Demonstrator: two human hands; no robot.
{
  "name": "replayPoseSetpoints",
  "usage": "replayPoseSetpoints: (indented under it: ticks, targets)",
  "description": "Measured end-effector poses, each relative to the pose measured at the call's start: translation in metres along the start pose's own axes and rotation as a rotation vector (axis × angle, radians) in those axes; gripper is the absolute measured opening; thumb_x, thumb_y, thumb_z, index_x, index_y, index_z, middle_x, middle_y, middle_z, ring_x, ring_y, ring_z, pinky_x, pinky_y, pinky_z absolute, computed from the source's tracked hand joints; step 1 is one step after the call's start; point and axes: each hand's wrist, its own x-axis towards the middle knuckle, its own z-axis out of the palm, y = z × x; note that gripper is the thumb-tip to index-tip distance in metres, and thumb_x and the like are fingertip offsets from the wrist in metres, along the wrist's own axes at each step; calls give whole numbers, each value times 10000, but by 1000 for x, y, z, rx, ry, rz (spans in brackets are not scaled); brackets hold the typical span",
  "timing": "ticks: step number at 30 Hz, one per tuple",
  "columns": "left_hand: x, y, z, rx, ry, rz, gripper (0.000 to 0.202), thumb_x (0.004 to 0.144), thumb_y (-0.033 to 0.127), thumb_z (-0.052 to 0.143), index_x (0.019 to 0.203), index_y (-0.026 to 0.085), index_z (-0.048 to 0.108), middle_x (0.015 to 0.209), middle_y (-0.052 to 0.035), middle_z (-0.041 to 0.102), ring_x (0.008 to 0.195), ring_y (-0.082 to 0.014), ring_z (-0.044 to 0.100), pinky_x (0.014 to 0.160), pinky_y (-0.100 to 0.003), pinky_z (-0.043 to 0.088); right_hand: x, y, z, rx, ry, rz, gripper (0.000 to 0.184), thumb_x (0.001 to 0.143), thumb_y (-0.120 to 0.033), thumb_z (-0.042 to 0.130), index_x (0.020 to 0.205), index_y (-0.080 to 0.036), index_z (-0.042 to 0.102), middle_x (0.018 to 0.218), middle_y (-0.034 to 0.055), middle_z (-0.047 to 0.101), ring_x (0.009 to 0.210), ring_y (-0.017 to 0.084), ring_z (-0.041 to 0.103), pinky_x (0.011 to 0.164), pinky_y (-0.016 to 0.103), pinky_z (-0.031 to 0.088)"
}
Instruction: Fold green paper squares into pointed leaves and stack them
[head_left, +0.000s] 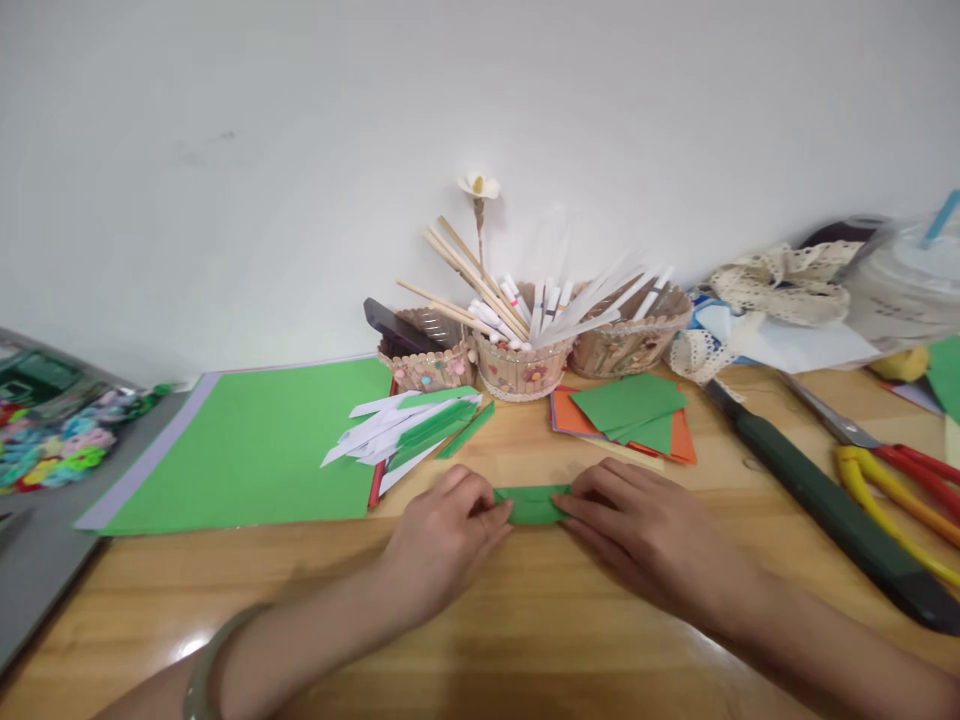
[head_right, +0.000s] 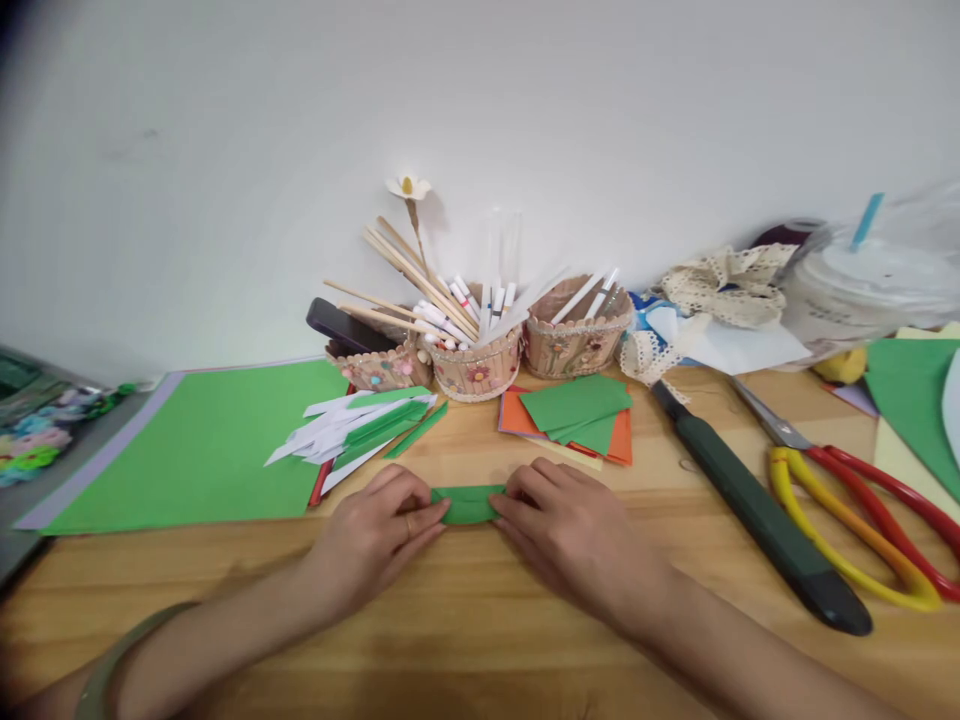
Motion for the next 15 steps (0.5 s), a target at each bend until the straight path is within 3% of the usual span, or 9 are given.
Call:
replayPoseSetpoints:
  ticks: [6,10,15]
  targets:
    - [0,-1,-3,29,-4,86,200,891,217,509,927,112,674,792,-78,589,750,-188,508,618,-286,469,0,-1,-2,4,-23,-10,219,905,-252,471,977,-150,651,829,71,583,767,184,535,661,324,451]
    - [1,-7,-4,10,-26,110,207,892,252,524,971,133,674,815,-76,601,772,-188,513,640,-297,475,-1,0,-1,10,-24,-25,240,914,-258,457,980,-139,655,826,78,587,766,185,541,660,323,459]
    - [4,-11,-5,-156,-37,7,151,872,256,576,908,194,709,803,-45,622,765,-161,546,655,-277,470,-1,4,2,76,23,21,225,916,-255,454,941,-168,660,805,64,593,732,162,547,633,291,450]
